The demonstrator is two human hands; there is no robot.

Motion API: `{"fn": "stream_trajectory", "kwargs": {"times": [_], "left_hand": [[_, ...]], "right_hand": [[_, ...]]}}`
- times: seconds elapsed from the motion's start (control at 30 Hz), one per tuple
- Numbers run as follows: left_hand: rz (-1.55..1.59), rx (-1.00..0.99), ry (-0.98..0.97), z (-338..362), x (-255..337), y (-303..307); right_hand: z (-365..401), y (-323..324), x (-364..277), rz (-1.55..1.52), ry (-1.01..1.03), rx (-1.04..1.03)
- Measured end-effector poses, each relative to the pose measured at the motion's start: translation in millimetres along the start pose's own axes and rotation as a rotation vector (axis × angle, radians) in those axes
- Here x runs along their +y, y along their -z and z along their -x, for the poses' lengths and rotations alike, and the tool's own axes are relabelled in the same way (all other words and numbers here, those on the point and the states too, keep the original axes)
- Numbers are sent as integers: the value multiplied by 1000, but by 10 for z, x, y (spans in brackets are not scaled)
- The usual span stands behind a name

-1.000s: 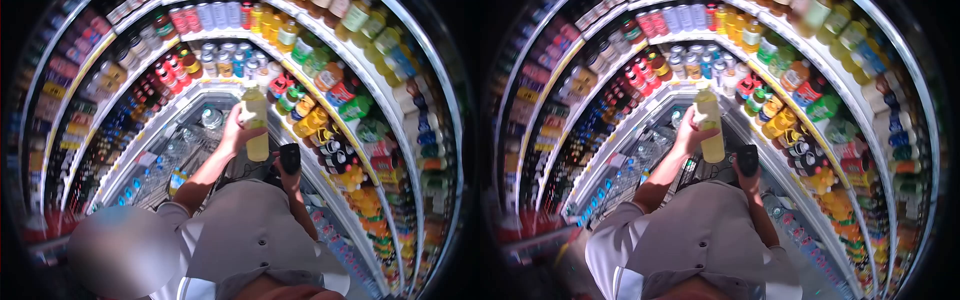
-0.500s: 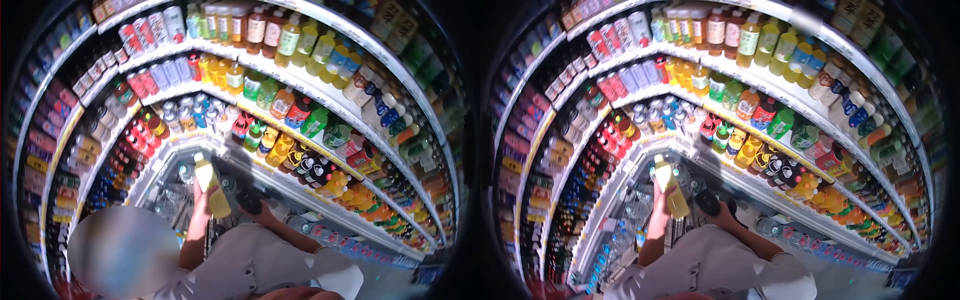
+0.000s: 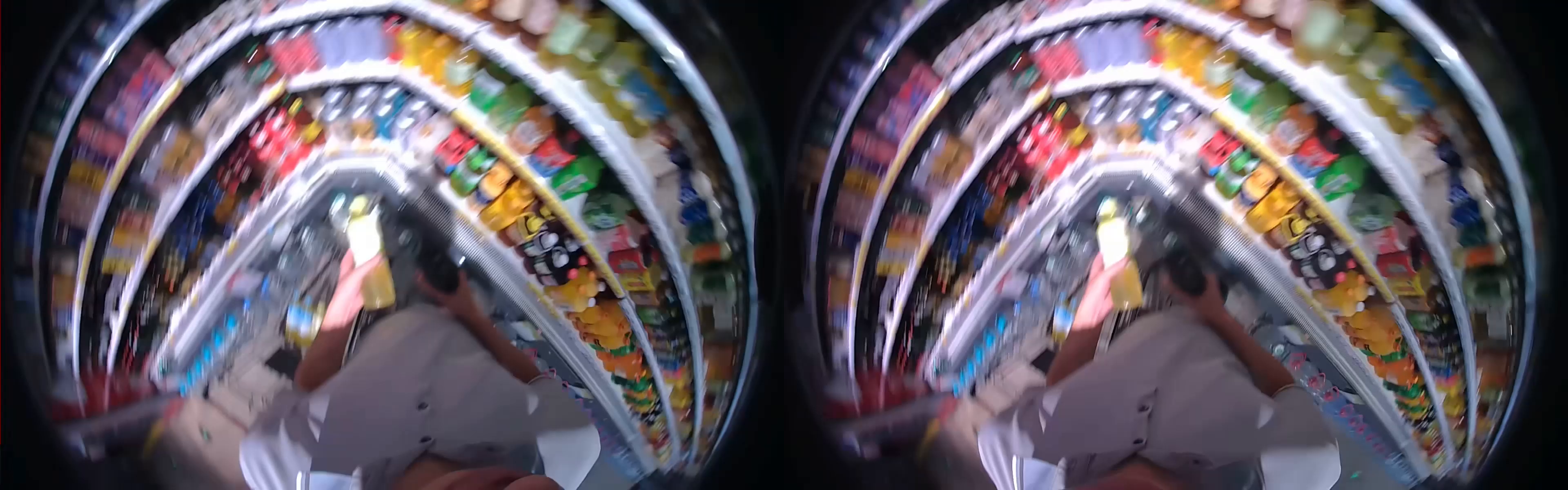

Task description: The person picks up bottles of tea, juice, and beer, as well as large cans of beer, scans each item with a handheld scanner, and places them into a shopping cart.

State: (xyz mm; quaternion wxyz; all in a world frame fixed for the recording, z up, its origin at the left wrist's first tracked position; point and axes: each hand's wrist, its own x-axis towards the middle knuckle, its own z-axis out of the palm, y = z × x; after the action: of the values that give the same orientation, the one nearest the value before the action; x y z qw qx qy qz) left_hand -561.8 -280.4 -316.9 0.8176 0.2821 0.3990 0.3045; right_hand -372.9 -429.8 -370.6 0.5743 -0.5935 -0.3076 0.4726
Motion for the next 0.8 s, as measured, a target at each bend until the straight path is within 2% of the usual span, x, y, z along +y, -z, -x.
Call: {"fn": "stream_trajectory", "kwargs": {"times": [0.03,0.07,0.1,0.13,0.23,0.33,0.37,0.43,0.47,0.53,0.6,0.67,0.7,0.73,0.77,0.8], "left_hand": [[16,-3,15,56,123,-94],[49,8,1,21,63,70],[60,-86,-7,-167,30,45],[69,-65,-25,-125,46,60],[97,-195,-92,-131,76,31],[393,-400,9,-123,105,153],[392,-398,10,-113,82,154],[169,-268,-187,-83,27,117],[168,-267,-186,-71,1,92],[-202,-63,-370,-16,25,-16],[-284,-32,-414,5,45,-57],[-441,8,-508,-9,66,-83],[-383,-34,-503,-41,-4,5],[-514,13,-528,-77,-62,94],[-461,49,-474,19,17,-74],[-422,21,-442,-10,-23,-64]], "right_hand": [[-62,5,61,-184,-47,-84],[-67,-116,-199,-44,-46,-62],[-75,-132,-301,71,-19,-45],[-108,-126,-234,56,6,-57],[-131,-148,-254,-22,12,-36],[-139,-146,-285,-102,-8,-18],[-153,-155,-283,-116,0,-27],[-173,-172,-271,-110,-9,-33],[-177,-170,-265,-104,-18,-37],[-176,-186,-260,-97,-28,-43],[-170,-190,-253,-92,-32,-41],[-184,-144,-224,1,-32,-130],[-188,-106,3,-19,-32,-131],[-177,-53,211,-34,-14,-100],[-154,-59,192,-229,-89,-85],[-191,-26,299,-520,-245,-69]]}}
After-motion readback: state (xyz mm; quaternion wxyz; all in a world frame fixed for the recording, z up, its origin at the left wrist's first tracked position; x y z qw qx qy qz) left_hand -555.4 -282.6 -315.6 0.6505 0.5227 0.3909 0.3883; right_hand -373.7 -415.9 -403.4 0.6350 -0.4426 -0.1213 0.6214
